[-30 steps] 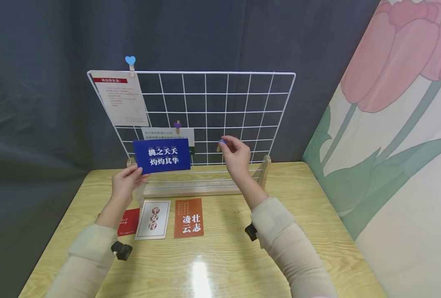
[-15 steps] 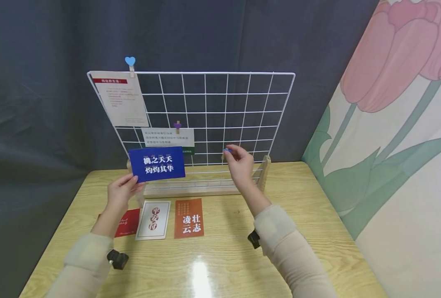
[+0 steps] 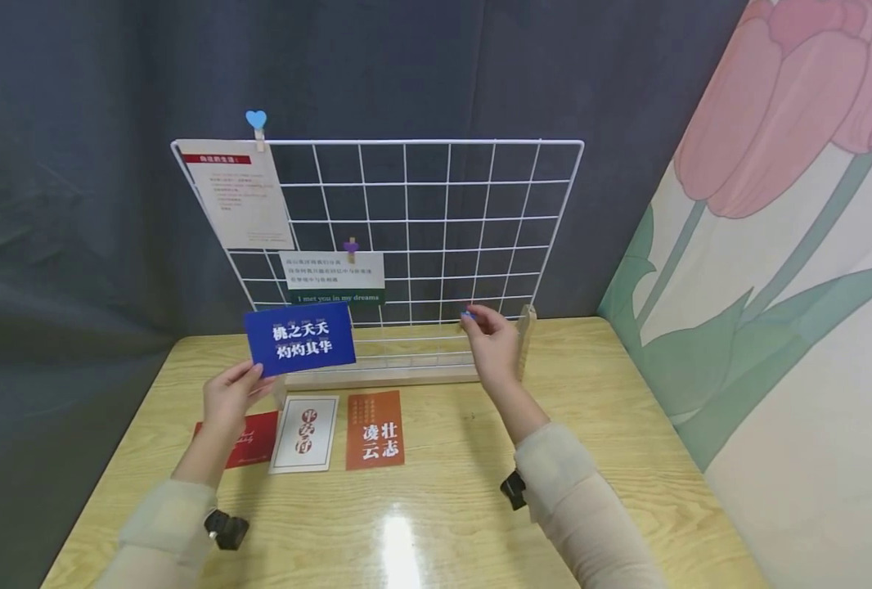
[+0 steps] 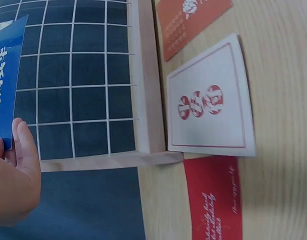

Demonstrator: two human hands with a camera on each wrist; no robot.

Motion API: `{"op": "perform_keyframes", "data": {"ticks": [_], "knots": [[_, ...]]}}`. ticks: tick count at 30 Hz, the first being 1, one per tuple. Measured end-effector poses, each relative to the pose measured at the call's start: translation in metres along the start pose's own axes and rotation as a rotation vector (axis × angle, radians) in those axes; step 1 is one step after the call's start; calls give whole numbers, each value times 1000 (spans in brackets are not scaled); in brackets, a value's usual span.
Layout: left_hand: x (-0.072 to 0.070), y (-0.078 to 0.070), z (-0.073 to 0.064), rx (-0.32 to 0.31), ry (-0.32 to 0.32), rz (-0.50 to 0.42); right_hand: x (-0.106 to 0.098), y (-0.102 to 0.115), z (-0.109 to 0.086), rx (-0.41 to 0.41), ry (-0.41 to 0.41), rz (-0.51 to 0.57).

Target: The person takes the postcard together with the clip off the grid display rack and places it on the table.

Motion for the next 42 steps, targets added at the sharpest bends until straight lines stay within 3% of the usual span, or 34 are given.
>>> {"op": "perform_keyframes", "data": {"ticks": [8, 15, 28, 36, 42], "knots": [[-21, -9, -24, -36, -50, 75, -23, -15, -9, 53, -54, -37], [-39, -5, -38, -89, -89, 120, -43, -30, -17, 100, -106, -38], [-47, -14, -61, -185, -84, 133, -62, -37, -24, 134, -146, -53], [-55, -4, -62, -188, -114, 87, -69, -41, -27, 126, -164, -61], [-60, 1, -69, -231, -121, 121, -77, -45, -30, 119, -168, -103]]}}
Point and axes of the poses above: each hand's wrist, its own z-axis towards the middle knuckle, its own x-axis out of the palm, y = z × x, the point moved 2 cm from there along z, towards the middle knuckle, and after that the axes turned 10 degrees about z, right-handed, at the moved point
